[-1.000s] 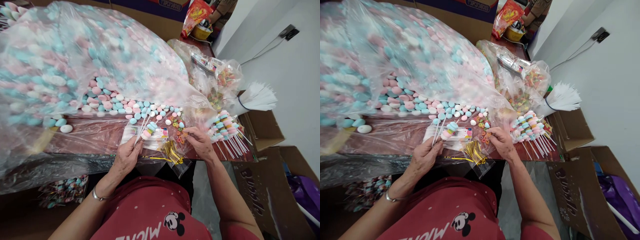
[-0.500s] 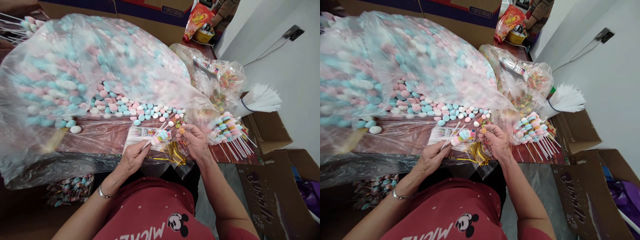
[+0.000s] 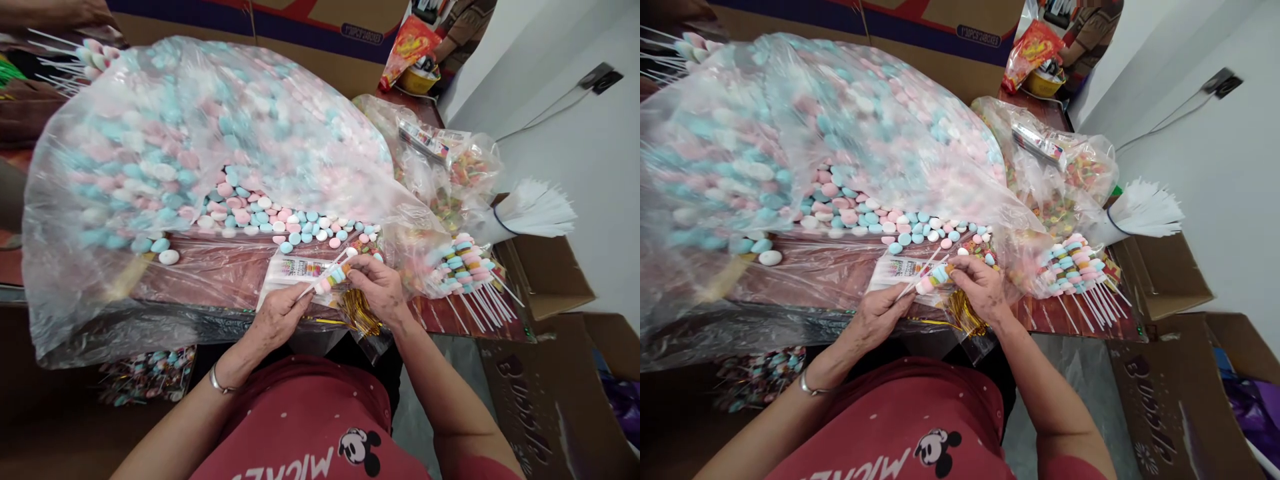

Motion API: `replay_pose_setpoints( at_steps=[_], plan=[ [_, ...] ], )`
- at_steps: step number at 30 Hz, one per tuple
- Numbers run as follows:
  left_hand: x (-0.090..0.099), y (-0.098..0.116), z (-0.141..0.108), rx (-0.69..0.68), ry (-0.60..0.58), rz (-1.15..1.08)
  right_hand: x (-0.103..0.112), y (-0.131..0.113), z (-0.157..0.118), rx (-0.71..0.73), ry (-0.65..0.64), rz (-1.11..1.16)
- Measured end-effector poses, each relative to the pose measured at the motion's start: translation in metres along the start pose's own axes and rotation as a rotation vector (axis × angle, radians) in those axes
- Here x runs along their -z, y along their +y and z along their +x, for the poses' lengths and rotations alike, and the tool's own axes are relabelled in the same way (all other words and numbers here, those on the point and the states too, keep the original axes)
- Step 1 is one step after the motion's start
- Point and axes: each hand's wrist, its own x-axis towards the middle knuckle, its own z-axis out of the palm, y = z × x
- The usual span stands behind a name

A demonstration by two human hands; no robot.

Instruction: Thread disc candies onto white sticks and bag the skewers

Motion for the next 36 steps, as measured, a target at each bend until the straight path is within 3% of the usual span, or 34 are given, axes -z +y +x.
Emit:
replay_pose_setpoints(
  at_steps=[3,6,11,14,17,22,24,31,36],
  plan=[
    [0.0,-0.001,0.0,0.003,-0.006,-0.02,0.002,-0.009,0.002,0.179,-0.123,-0.227],
    [0.001,-0.002,0.0,-0.007,-0.012,-0.049,0.003,-0.017,0.005,0.27,-0.238,-0.31],
    [0.001,-0.003,-0.002,0.017,0.011,-0.102,0.013,-0.023,0.014,0.146,-0.329,-0.215],
    [0.001,-0.002,-0.003,0.063,0.094,-0.124,0.026,-0.025,0.03,0.055,-0.186,-0.238],
    [0.0,-0.003,-0.004,0.095,0.173,-0.174,0.033,-0.023,0.049,0.093,-0.105,-0.56],
    [-0.003,-0.005,-0.005,0.137,0.217,-0.221,0.023,-0.01,0.055,0.094,-0.299,-0.988],
    [-0.003,-0.005,-0.005,0.147,0.227,-0.228,0.018,-0.008,0.052,0.109,-0.285,-0.987],
    [-0.003,-0.004,-0.005,0.166,0.233,-0.234,0.009,-0.02,0.062,0.076,-0.175,-0.601],
    [-0.005,-0.007,-0.006,0.181,0.235,-0.234,-0.003,-0.018,0.082,0.14,-0.232,-0.798]
  ],
)
